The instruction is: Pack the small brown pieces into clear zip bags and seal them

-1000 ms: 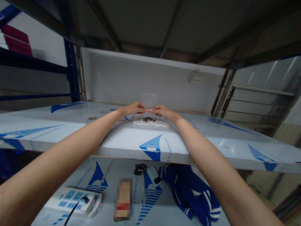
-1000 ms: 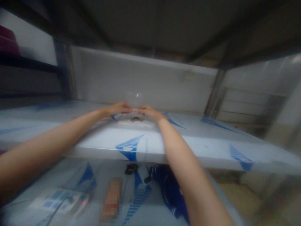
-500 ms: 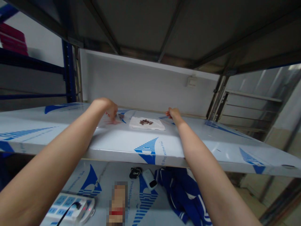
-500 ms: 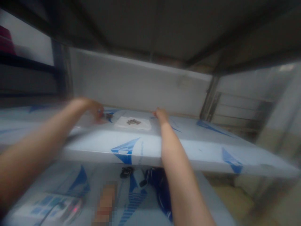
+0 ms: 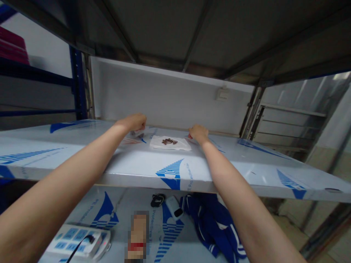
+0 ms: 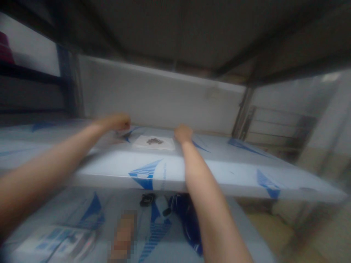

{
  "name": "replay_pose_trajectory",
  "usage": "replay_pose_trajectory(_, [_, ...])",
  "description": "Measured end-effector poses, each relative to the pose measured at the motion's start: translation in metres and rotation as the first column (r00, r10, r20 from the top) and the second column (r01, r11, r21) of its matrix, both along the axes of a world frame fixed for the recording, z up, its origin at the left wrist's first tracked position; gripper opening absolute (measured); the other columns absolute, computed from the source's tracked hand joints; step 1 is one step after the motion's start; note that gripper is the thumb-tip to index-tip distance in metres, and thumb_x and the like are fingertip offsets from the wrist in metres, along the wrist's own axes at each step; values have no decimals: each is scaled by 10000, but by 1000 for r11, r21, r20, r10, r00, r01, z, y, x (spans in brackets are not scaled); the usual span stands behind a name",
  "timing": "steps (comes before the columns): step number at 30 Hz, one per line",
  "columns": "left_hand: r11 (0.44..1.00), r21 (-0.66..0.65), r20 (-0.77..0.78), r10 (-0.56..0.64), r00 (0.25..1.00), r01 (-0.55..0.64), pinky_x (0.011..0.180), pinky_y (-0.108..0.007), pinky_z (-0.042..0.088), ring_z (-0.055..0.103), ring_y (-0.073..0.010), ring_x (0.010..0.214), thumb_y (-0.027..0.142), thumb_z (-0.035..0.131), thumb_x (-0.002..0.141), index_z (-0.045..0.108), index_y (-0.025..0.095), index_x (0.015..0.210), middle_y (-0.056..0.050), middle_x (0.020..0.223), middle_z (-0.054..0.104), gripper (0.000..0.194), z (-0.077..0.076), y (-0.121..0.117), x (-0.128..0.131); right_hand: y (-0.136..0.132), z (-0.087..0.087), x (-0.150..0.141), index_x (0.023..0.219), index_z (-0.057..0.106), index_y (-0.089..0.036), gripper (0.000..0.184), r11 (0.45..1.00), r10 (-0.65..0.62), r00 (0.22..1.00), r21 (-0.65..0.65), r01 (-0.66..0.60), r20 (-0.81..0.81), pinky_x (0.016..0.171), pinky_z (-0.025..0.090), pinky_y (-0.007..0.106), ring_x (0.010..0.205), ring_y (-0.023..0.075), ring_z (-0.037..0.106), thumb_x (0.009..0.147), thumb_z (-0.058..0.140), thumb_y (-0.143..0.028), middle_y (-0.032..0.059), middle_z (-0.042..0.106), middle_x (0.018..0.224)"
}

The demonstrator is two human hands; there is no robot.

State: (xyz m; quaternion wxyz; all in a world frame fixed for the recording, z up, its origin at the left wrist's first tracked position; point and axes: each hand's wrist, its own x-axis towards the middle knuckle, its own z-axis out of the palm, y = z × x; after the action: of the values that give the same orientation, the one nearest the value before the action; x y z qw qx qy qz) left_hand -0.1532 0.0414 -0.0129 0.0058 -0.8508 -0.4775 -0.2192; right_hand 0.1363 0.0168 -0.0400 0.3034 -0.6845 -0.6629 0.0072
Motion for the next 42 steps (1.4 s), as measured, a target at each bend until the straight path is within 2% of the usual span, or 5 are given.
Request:
replay_pose_trajectory(2, [999,12,5,-46,999,46,499,-228,326,446,-114,387,88,512,555,542,161,415,11,351,460,160,-3,-5,13,-7,3,-13,592,676,-154,328,998,-66,997,25,65,44,705,416,304,822,235,609,816,466,-268,129,660,715])
replay_pose_trajectory(10, [948,174,18,-275,961,268,532,-209,313,490,-108,523,307,512,743,618,125,678,-23,569,581,221,-20,-14,51,-13,-1,-61,888,702,-165,319,892,449,892,-31,-451,-50,581,377,205,647,119,574,860,481,-393,59,696,852])
replay_pose_trajectory(18, [942,182,136,-309,941,283,512,-209,293,484,-103,531,415,506,757,604,123,674,-7,564,575,319,-28,-15,58,-18,1,-61,883,692,-117,378,817,554,783,2,-577,-284,493,356,176,614,94,571,799,548,-456,96,680,927])
replay_pose_trajectory(30, [883,74,530,-429,731,464,453,-197,276,394,-71,452,384,531,706,500,135,581,39,462,441,280,-36,-12,63,-12,-5,-62,902,709,-105,365,744,654,693,93,-662,-303,505,330,200,579,86,488,655,685,-374,34,656,688])
replay_pose_trajectory(42, [942,135,145,-324,935,306,532,-222,277,443,-106,551,376,430,768,591,118,696,8,565,511,313,-24,-17,58,-32,7,-63,817,696,-88,163,833,493,787,-61,-550,-372,455,333,168,548,84,607,753,548,-115,86,692,837])
